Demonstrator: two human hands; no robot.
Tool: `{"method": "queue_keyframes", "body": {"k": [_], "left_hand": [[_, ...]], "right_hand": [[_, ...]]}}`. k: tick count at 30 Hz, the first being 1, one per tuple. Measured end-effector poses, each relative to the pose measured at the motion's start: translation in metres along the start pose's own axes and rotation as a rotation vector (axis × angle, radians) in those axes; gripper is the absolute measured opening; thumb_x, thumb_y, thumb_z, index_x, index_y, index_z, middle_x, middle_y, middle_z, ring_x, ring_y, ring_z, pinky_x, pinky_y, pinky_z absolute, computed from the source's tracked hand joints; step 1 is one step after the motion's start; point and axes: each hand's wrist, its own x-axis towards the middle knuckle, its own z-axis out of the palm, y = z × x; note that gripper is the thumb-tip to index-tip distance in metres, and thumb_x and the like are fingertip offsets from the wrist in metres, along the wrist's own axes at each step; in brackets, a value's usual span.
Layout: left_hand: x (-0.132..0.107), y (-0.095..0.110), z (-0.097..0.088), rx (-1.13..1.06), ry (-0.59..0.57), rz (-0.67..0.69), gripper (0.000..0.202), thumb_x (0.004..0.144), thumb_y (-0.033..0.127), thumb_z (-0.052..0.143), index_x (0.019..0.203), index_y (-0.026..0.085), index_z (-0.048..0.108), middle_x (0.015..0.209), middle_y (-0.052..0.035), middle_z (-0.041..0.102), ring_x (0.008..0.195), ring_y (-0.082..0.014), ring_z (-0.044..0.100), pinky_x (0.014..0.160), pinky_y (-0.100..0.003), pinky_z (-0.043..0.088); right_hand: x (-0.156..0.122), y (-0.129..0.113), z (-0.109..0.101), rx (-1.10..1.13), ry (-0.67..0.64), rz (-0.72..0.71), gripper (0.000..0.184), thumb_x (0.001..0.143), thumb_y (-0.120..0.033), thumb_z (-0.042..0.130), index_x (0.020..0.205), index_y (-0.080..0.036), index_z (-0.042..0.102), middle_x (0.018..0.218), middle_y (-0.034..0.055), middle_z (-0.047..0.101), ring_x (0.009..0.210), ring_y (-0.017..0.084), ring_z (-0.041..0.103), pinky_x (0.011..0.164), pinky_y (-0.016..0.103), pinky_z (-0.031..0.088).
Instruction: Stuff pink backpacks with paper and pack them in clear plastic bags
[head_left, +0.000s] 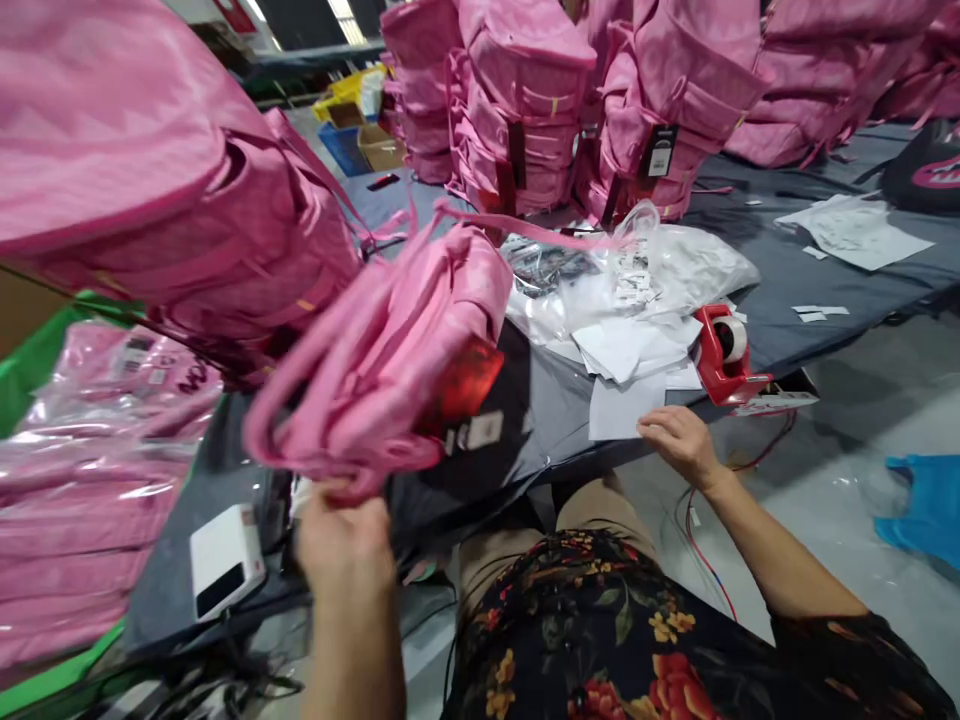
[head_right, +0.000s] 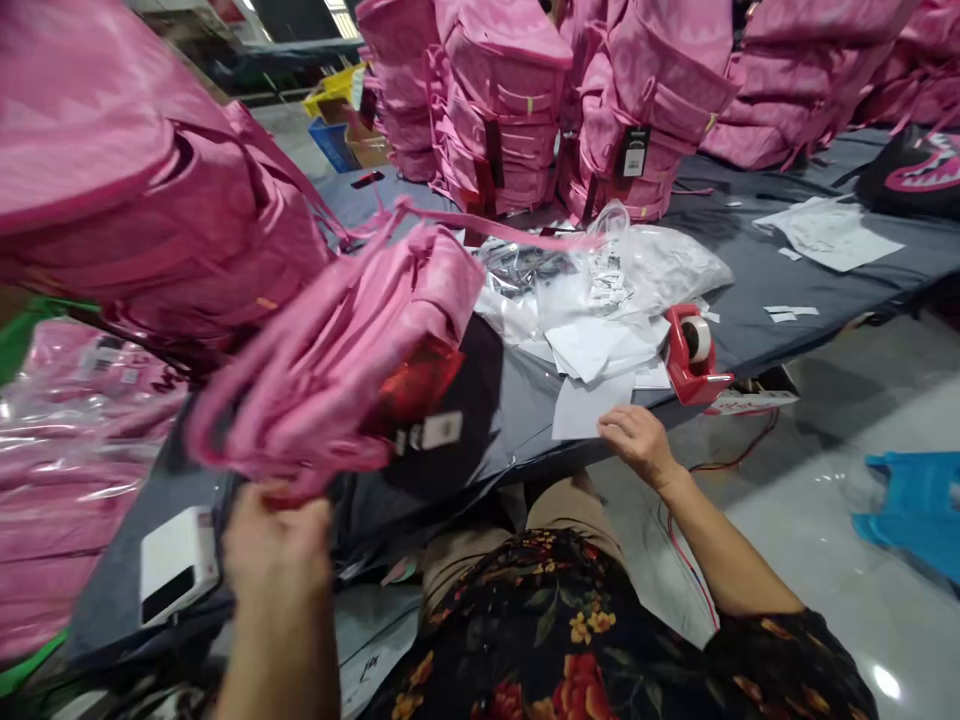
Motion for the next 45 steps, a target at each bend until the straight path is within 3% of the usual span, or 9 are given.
{"method": "queue_keyframes", "body": {"k": [7, 11, 15, 19, 23, 28, 35, 40, 45], "left_hand": [[-0.065, -0.091, 0.011, -0.716, 0.288, -0.692, 0.024, 0.098, 0.026, 0.051, 0.075, 0.020, 0.047, 0.061, 0.0057, 0.047, 0.057, -0.0111, 0.051, 0.085, -0.044, 0.061], [-0.065, -0.097, -0.005, -0.666, 0.342, -0.447, 0.029, 0.097, 0.041, 0.054, 0.078, 0.020, 0.052, 0.070, 0.0030, 0.059, 0.067, -0.0114, 0.058, 0.084, -0.033, 0.056], [-0.116, -0.103, 0.017, -0.526, 0.294, -0.417, 0.037, 0.085, 0.057, 0.065, 0.090, 0.020, 0.060, 0.089, -0.0030, 0.068, 0.087, -0.0161, 0.066, 0.085, -0.032, 0.053], [-0.139, -0.096, 0.062, -0.338, 0.175, -0.372, 0.048, 0.075, 0.049, 0.079, 0.112, 0.021, 0.063, 0.122, -0.0083, 0.068, 0.116, -0.0202, 0.063, 0.103, -0.033, 0.046], [-0.114, -0.087, 0.083, -0.298, 0.227, -0.362, 0.050, 0.069, 0.053, 0.081, 0.100, 0.017, 0.062, 0.095, -0.0049, 0.069, 0.092, -0.0187, 0.064, 0.088, -0.031, 0.051], [-0.104, -0.082, 0.071, -0.364, 0.137, -0.471, 0.041, 0.058, 0.047, 0.081, 0.078, 0.015, 0.064, 0.071, 0.0009, 0.062, 0.068, -0.0124, 0.056, 0.070, -0.026, 0.047], [-0.120, -0.071, 0.037, -0.508, -0.061, -0.598, 0.060, 0.051, 0.043, 0.089, 0.100, 0.014, 0.069, 0.077, -0.0010, 0.069, 0.068, -0.0123, 0.061, 0.068, -0.025, 0.048], [-0.139, -0.067, 0.038, -0.395, -0.088, -0.473, 0.055, 0.059, 0.051, 0.088, 0.097, 0.015, 0.071, 0.080, -0.0027, 0.072, 0.069, -0.0150, 0.064, 0.072, -0.028, 0.051], [-0.156, -0.074, 0.046, -0.075, -0.145, -0.177, 0.027, 0.086, 0.045, 0.069, 0.096, 0.020, 0.071, 0.081, -0.0042, 0.073, 0.072, -0.0195, 0.067, 0.071, -0.030, 0.052]], "right_hand": [[-0.007, -0.079, -0.048, 0.419, 0.059, 0.497, 0.025, 0.100, -0.047, 0.052, 0.090, -0.026, 0.060, 0.070, 0.0012, 0.069, 0.057, 0.017, 0.063, 0.058, 0.029, 0.051], [0.014, -0.088, -0.048, 0.501, -0.421, 0.516, 0.034, 0.096, -0.057, 0.055, 0.086, -0.025, 0.061, 0.059, -0.0020, 0.059, 0.047, 0.013, 0.052, 0.048, 0.024, 0.039], [0.034, -0.081, -0.008, 0.392, -0.775, 0.325, 0.046, 0.095, -0.063, 0.048, 0.073, -0.024, 0.060, 0.055, 0.0006, 0.056, 0.048, 0.015, 0.051, 0.049, 0.025, 0.033], [0.060, -0.076, 0.019, 0.456, -0.712, 0.335, 0.058, 0.095, -0.069, 0.039, 0.066, -0.021, 0.054, 0.057, 0.0009, 0.052, 0.054, 0.015, 0.048, 0.056, 0.025, 0.034], [0.086, -0.074, 0.032, 0.648, -0.621, 0.519, 0.062, 0.088, -0.078, 0.046, 0.065, -0.020, 0.051, 0.059, 0.0001, 0.049, 0.057, 0.013, 0.044, 0.056, 0.025, 0.035], [0.098, -0.061, 0.041, 0.703, -0.597, 0.655, 0.070, 0.082, -0.086, 0.044, 0.072, -0.018, 0.057, 0.061, 0.0036, 0.058, 0.056, 0.016, 0.051, 0.054, 0.027, 0.038], [0.112, -0.074, 0.015, -0.141, -0.820, 0.183, 0.043, 0.102, -0.046, 0.047, 0.077, -0.018, 0.067, 0.063, 0.0101, 0.065, 0.064, 0.021, 0.064, 0.061, 0.028, 0.037], [0.143, -0.116, 0.086, -0.096, -0.887, -0.009, 0.031, 0.098, -0.033, 0.055, 0.076, -0.019, 0.071, 0.073, 0.0128, 0.071, 0.075, 0.023, 0.069, 0.064, 0.027, 0.039], [0.165, -0.153, 0.146, 0.551, -0.811, 0.121, 0.054, 0.097, -0.050, 0.048, 0.052, -0.021, 0.041, 0.048, -0.0012, 0.040, 0.049, 0.011, 0.038, 0.052, 0.025, 0.026]]}}
